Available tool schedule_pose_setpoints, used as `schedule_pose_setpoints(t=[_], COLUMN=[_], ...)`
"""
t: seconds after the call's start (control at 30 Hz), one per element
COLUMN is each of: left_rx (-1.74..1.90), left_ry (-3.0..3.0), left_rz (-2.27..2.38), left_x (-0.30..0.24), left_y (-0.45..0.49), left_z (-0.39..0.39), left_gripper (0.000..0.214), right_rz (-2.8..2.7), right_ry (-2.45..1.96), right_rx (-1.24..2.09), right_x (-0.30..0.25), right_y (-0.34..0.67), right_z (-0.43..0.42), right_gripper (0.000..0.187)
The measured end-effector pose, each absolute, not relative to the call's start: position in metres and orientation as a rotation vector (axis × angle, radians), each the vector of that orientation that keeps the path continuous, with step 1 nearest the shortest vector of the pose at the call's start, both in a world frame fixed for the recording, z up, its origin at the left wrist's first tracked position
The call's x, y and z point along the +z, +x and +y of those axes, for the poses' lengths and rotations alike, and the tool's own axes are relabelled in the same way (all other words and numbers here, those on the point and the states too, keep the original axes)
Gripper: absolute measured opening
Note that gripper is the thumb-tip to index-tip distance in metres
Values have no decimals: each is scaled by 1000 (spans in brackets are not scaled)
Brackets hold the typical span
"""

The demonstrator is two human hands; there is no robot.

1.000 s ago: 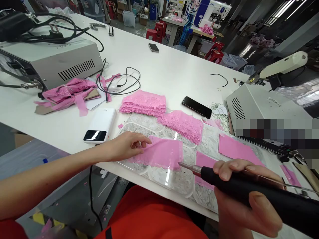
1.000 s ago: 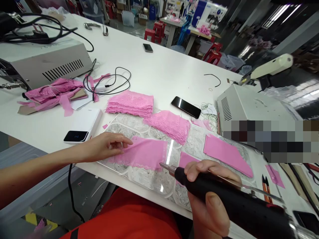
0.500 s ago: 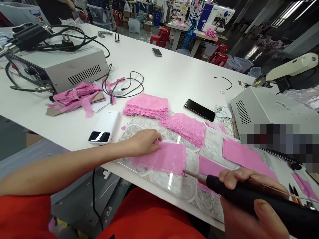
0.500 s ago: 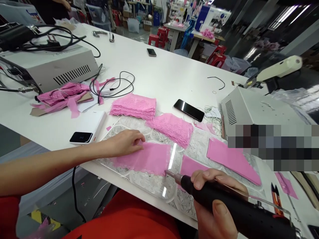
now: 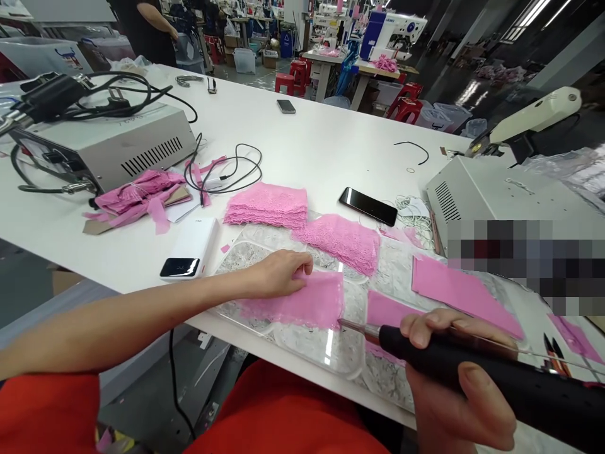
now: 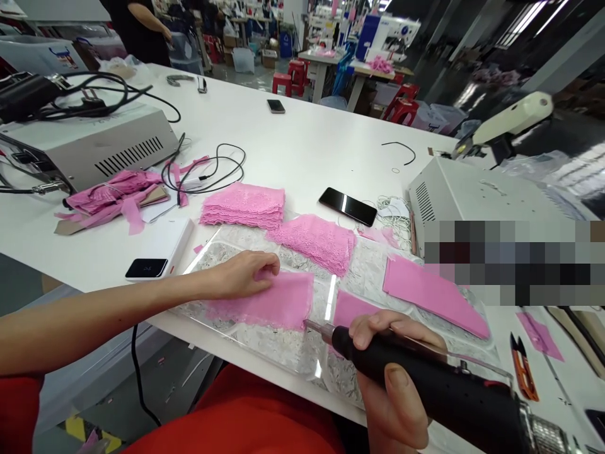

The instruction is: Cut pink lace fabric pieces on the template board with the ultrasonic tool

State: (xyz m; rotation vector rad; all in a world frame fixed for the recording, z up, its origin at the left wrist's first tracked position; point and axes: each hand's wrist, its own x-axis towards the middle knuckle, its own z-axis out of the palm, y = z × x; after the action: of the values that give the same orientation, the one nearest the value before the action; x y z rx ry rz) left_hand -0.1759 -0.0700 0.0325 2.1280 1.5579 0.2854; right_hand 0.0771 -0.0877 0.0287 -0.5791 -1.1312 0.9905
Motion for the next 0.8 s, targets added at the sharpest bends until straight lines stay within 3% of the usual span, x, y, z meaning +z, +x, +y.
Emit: schedule_pose_setpoints(t=[0.2,0.37,0.57,0.8], left_rx=[231,237,414,286], left_ry=[2218,2260,2562,2620], left_rz=[1671,1799,1118,977], left_x=[33,35,22,4], left_y=[-183,-188,-179,-153], left_z=[-56,-54,-90,-112], left_gripper=[28,21,27,39], right_rz=[-1135,-1129,-1140,-1129], right_ry=[-558,-560,-575,-621], right_rx=[1008,1031,1032,941], right_x=[27,28,30,37], right_y=[80,80,84,93], right_z=[-88,-90,-90,-87], right_gripper=[25,26,26,30])
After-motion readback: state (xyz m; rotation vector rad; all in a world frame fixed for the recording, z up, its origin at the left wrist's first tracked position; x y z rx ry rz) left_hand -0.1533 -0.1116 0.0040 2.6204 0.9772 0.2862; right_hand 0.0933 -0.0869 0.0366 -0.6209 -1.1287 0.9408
